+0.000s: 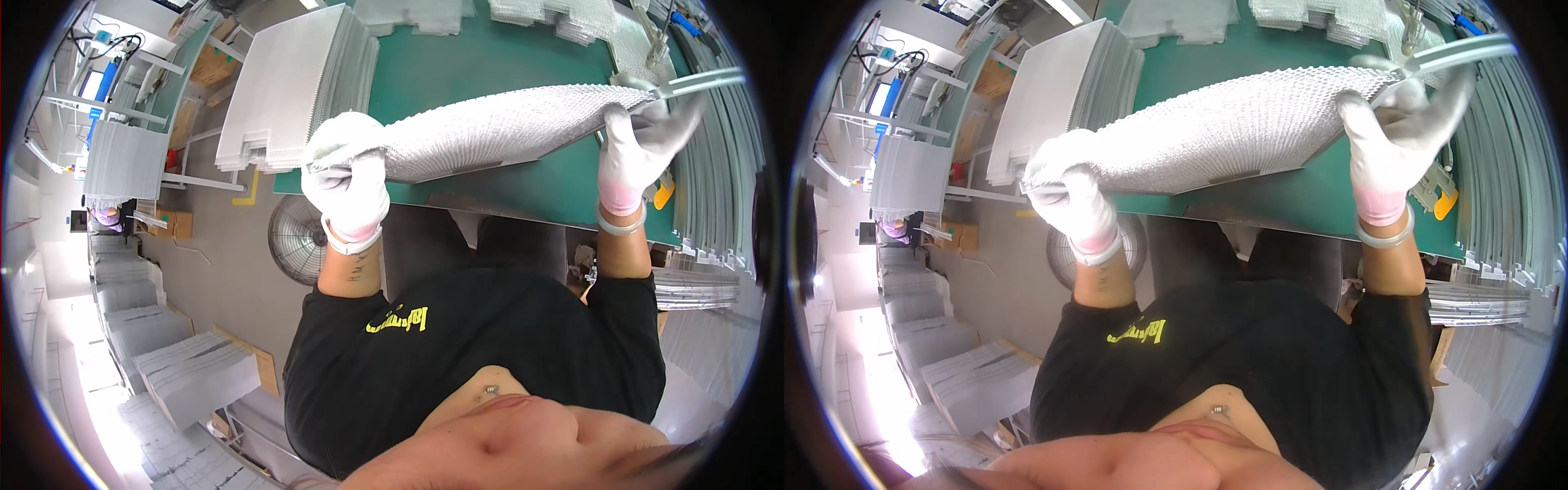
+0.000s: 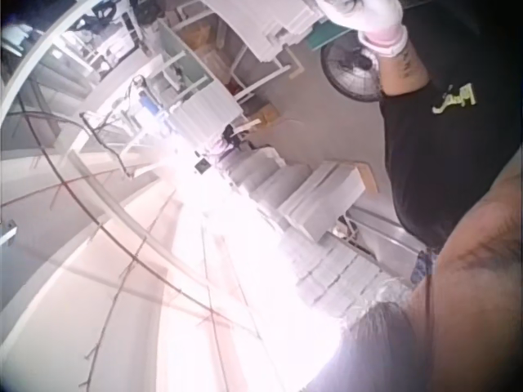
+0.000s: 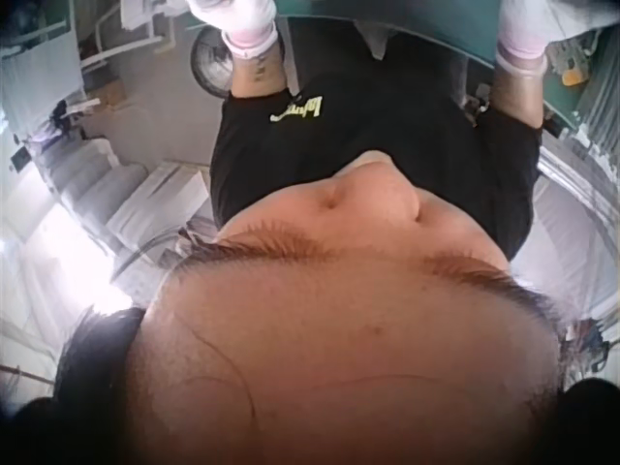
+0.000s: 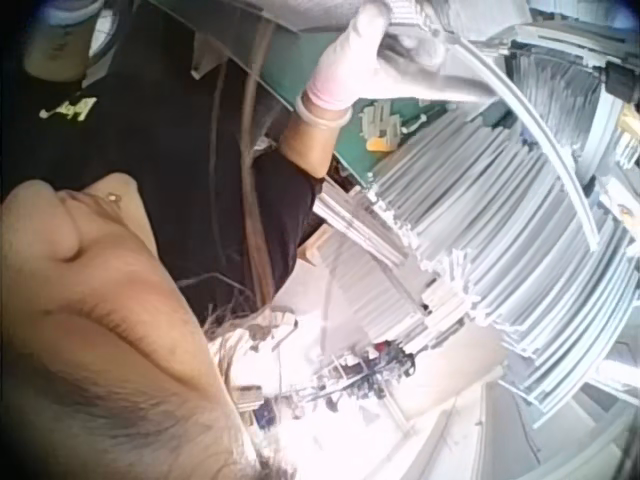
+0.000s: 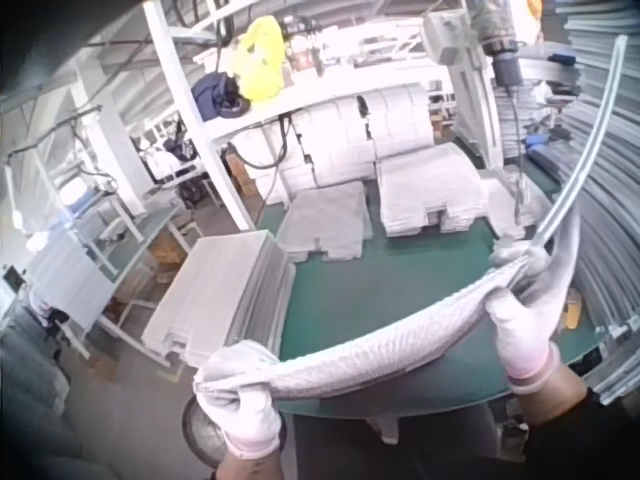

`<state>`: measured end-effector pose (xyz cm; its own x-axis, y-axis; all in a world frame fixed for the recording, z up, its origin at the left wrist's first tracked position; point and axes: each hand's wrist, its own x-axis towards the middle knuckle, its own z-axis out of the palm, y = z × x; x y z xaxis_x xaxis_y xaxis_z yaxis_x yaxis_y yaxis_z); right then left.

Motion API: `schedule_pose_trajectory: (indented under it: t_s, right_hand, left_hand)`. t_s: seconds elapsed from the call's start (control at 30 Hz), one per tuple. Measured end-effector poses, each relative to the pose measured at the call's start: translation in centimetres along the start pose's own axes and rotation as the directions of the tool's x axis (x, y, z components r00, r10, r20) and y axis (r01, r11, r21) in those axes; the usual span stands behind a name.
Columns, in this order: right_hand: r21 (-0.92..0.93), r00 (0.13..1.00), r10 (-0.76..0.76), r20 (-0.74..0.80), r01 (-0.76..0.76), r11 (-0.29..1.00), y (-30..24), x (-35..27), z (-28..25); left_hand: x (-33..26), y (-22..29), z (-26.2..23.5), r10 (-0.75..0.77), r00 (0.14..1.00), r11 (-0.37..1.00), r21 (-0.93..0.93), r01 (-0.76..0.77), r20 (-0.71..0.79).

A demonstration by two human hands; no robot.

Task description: The person assembles air filters by placing a mesh sheet into a metal frame, securing it with a plastic clip, and fastening the frame with a power drill. The process is repeated for multiple units on a green workbench in a factory setting.

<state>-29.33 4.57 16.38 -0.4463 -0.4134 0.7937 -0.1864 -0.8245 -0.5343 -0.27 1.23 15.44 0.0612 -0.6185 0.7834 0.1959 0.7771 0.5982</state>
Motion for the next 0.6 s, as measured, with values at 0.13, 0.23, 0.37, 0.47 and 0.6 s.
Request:
schedule_pose_trajectory:
  t_s: [0.13,0.23,0.37,0.47,0.6]
  right_hand:
    - [-0.176,0.950,0.043,0.311,0.013,0.984,-1.3,2.3,-1.7]
    - [-0.237,0.896,0.157,0.414,-0.060,0.970,-1.3,4.4,-2.3]
    - [-0.025,0.954,0.058,0.293,-0.053,0.998,-0.6,3.8,-0.6]
    - [0.011,0.965,0.120,0.233,-0.126,0.992,-0.9,2.9,-0.4]
    - [-0.087,0.968,0.043,0.247,-0.022,0.996,-1.3,2.9,-0.6]
  left_hand:
    - [0.7,-0.1,0.4,0.046,0.999,0.998,0.030,-0.046,0.005]
    - [1.4,-0.4,0.2,0.063,0.995,0.986,0.149,-0.073,0.073]
    - [1.7,-1.0,0.1,-0.008,1.000,0.962,0.274,0.001,0.026]
    - [1.8,-1.4,0.3,0.019,1.000,0.966,0.259,-0.021,0.013]
    - [2.1,-1.6,0.5,-0.028,0.999,0.976,0.216,0.032,-0.023]
